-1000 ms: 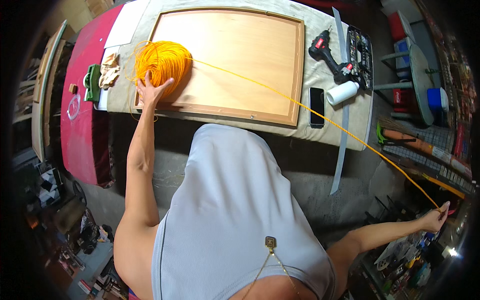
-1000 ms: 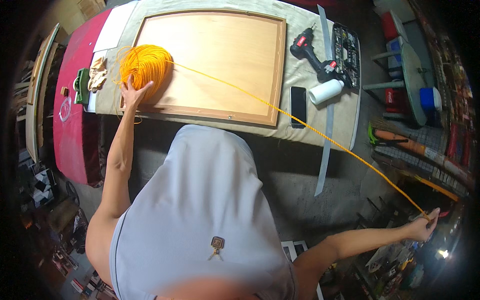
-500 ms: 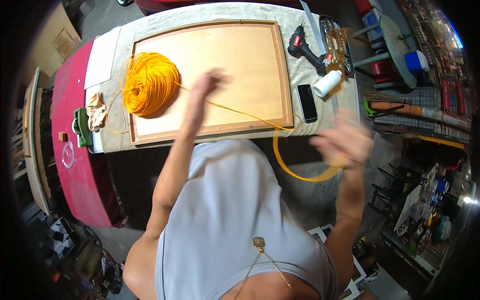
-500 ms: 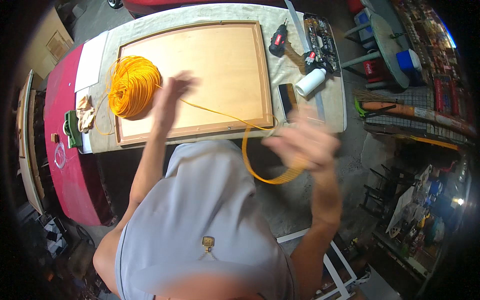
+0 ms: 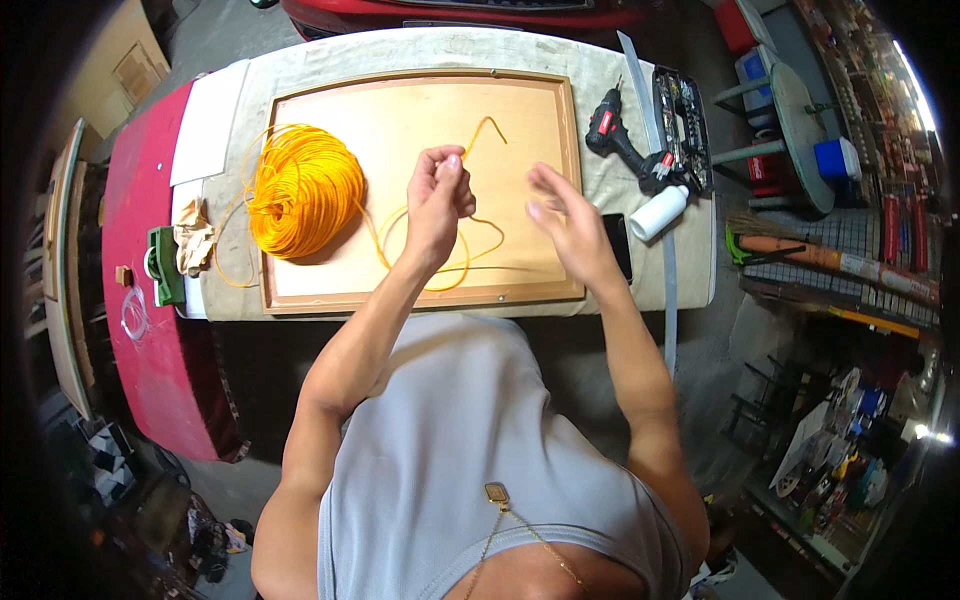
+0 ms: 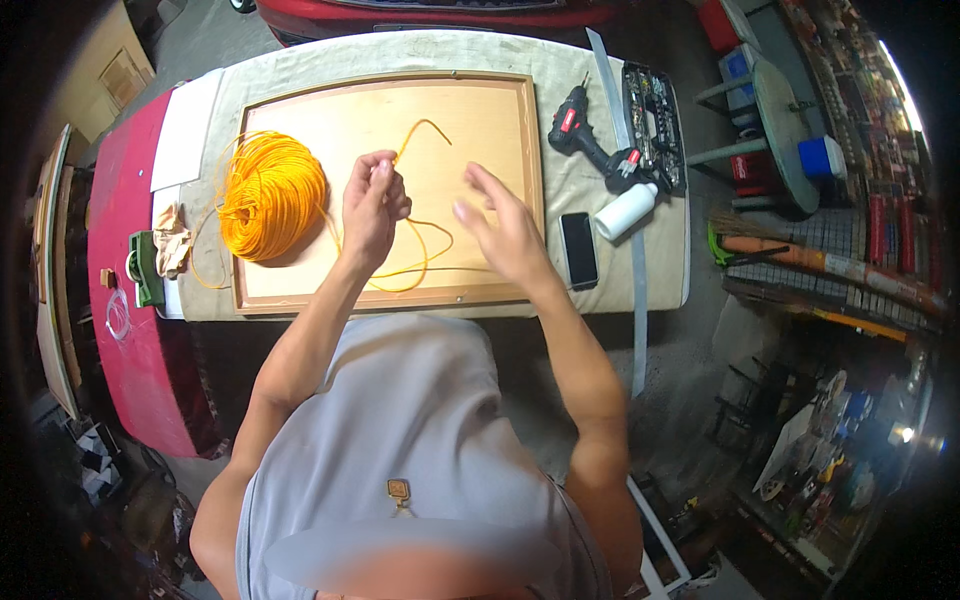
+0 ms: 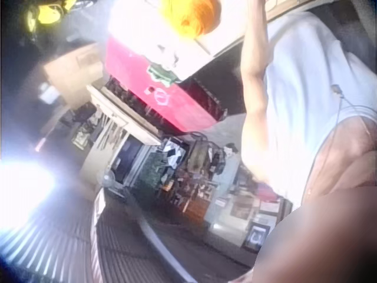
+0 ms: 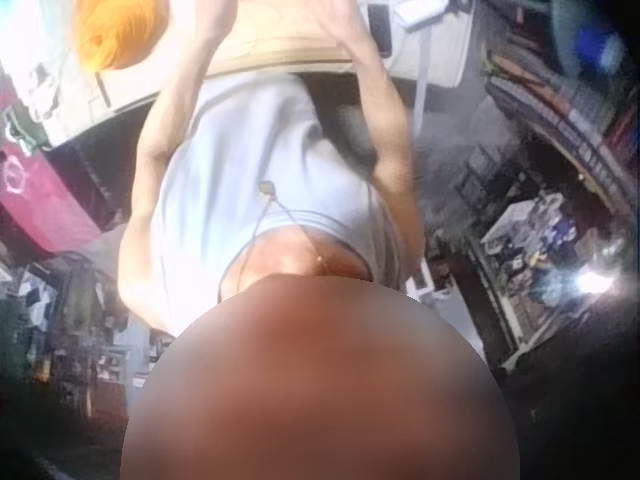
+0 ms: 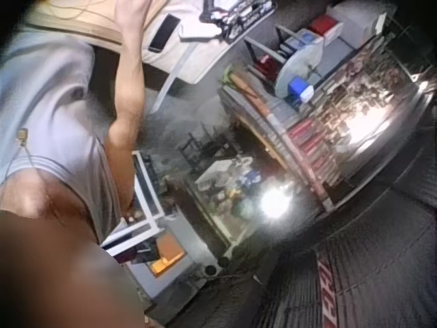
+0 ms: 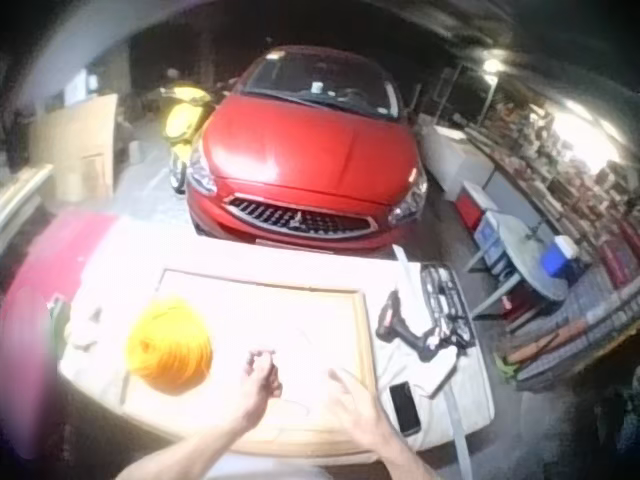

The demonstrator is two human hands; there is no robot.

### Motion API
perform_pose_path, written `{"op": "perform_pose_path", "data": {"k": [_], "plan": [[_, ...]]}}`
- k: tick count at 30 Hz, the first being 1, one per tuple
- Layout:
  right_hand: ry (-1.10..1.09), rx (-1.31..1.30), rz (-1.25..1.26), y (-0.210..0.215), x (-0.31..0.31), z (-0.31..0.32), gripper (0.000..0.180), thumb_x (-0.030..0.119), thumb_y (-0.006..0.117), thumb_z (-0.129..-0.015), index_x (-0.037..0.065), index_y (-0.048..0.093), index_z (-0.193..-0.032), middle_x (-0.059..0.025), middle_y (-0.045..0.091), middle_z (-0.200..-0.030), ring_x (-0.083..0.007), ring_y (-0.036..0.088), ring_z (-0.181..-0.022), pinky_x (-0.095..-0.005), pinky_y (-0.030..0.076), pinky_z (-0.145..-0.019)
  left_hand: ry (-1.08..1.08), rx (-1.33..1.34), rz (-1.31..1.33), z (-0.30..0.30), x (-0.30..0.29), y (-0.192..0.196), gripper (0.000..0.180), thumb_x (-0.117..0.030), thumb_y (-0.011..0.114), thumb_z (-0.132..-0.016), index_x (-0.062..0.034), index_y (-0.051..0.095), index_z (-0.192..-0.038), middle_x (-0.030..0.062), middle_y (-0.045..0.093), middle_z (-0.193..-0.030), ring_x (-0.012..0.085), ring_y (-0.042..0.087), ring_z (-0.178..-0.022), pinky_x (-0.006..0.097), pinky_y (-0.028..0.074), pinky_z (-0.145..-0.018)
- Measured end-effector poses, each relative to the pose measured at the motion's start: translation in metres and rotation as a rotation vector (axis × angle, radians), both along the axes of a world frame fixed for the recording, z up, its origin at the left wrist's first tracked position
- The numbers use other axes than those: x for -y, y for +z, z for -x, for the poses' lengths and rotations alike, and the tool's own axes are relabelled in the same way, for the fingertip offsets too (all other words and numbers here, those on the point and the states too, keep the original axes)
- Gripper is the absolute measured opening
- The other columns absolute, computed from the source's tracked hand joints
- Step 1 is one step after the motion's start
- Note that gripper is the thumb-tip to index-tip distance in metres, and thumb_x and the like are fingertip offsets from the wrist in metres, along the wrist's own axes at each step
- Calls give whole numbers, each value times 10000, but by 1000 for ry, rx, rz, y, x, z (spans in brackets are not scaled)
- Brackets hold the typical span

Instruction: The person measures a wooden frame with a tape measure, then uses a cordless drill to drive screws into the frame. They then thread a yellow rope through the frame, tie knots, and cut the rope with scissors.

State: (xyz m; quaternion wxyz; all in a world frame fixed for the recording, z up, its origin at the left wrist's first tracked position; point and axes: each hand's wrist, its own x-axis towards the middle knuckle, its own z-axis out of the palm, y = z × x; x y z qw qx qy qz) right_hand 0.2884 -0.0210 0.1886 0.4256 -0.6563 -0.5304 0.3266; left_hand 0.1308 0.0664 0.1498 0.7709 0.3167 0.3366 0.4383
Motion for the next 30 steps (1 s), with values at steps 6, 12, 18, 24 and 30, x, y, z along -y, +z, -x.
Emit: {"op": "perform_pose_path", "data": {"k": [6, 12, 18, 24, 30], "plan": [[-111, -1195, 207, -73, -88, -60, 251, 179, 493, -969, 29, 569, -1155, -65, 643, -885, -179, 636, -768, -341, 522, -764, -160, -791, -534, -52, 24, -42, 162, -156, 524, -962, -7, 576, -997, 23, 544, -694, 74, 499, -604, 233, 419, -548], [-269, -1025, 129, -151, -140, -104, 192, 124, 517, -962, -21, 568, -1075, 9, 498, -704, -58, 416, -559, -200, 357, -512, -135, -870, -342, -77, -61, -119, 272, -234, 581, -920, 5, 638, -1036, 86, 635, -746, 142, 612, -707, 283, 488, -671], [-386, -614, 248, -234, -177, -111, 188, 150, 480, -978, 4, 558, -1067, -81, 642, -825, -79, 557, -598, -207, 408, -511, -149, -599, 165, -143, -207, -192, 271, -192, 606, -906, 36, 611, -1053, 64, 625, -731, 119, 585, -626, 288, 465, -545], [-413, -368, 266, -270, -200, -110, 196, 135, 491, -961, -28, 542, -1058, -111, 675, -854, -122, 596, -604, -245, 494, -586, 184, -621, 299, -191, -233, -230, 222, -211, 654, -883, 1, 643, -949, 37, 614, -677, 98, 543, -538, 239, 409, -462], [-386, -228, 283, -274, -219, -114, 189, 143, 522, -933, -7, 575, -1035, -112, 689, -852, -151, 619, -656, -276, 495, -607, 142, -464, 360, -188, -238, -230, 180, -219, 627, -898, -49, 613, -839, 26, 601, -647, 106, 577, -543, 243, 391, -407]]}}
